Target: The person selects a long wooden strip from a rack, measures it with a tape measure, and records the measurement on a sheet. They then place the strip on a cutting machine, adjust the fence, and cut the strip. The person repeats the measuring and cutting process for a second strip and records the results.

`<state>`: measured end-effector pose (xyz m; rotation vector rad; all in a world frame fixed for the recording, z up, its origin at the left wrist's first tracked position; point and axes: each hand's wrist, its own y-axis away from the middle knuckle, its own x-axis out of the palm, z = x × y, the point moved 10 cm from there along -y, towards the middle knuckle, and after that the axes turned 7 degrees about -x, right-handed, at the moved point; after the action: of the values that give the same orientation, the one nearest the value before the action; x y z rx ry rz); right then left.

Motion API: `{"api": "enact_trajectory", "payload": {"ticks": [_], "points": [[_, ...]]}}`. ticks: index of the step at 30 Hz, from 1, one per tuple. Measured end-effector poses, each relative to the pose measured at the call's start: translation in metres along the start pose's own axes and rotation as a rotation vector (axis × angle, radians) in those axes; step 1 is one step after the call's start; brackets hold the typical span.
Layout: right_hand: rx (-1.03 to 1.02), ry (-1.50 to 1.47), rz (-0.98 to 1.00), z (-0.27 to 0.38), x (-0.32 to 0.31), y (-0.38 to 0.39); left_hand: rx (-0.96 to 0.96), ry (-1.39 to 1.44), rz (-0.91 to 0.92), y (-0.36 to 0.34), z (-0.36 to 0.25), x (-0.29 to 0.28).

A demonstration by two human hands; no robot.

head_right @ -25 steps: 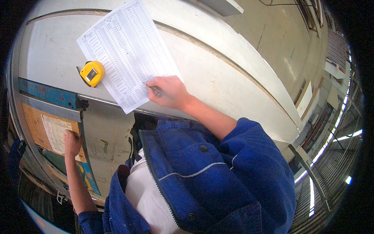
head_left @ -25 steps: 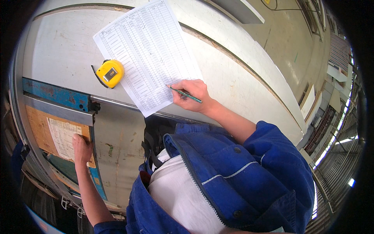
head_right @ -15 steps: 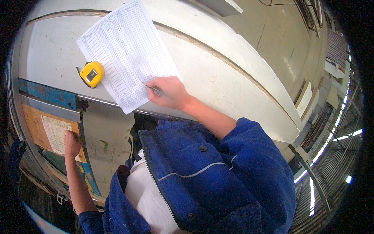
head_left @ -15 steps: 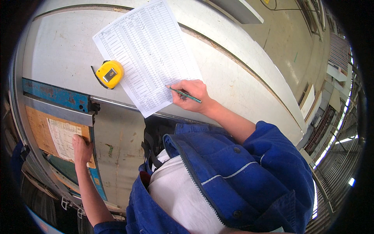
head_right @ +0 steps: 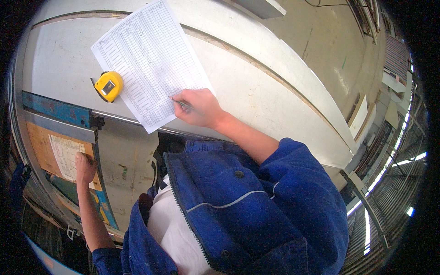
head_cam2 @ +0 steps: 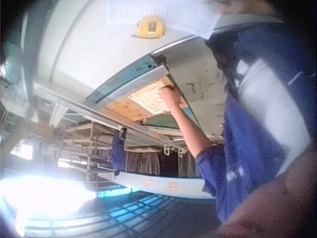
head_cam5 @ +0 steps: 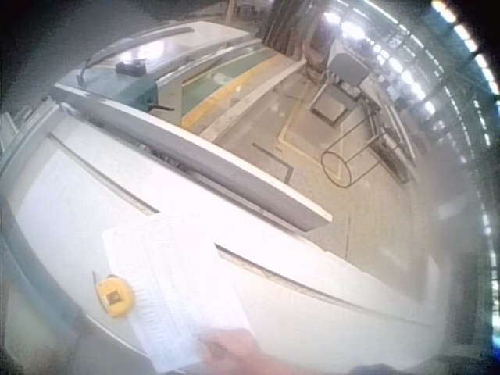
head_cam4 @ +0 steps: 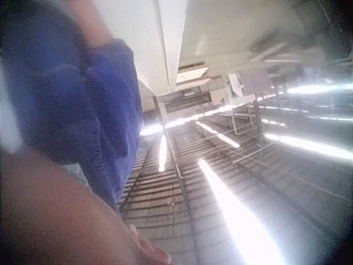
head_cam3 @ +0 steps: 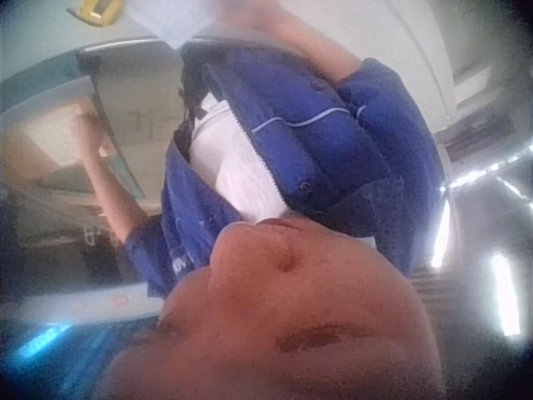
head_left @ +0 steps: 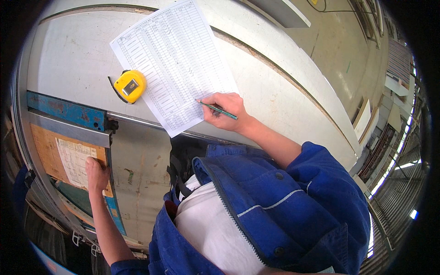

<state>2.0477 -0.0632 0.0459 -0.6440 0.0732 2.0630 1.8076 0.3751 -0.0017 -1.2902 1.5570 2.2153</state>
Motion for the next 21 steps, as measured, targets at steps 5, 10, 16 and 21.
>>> {"api": "enact_trajectory", "payload": {"ticks": [5,10,16,21], "points": [[0.05,-0.003,0.018,-0.002,-0.001,-0.002,0.016,0.003,-0.024,0.001,-0.001,-0.001],[0.021,-0.061,-0.036,0.013,-0.005,-0.013,-0.012,0.033,-0.031,-0.001,0.003,0.0],[-0.1,-0.188,-0.052,0.027,0.015,-0.047,0.001,0.005,-0.028,0.002,-0.001,-0.002],[-0.084,-0.239,0.038,0.018,0.045,-0.06,0.032,-0.003,-0.06,0.003,-0.002,-0.003]]}}
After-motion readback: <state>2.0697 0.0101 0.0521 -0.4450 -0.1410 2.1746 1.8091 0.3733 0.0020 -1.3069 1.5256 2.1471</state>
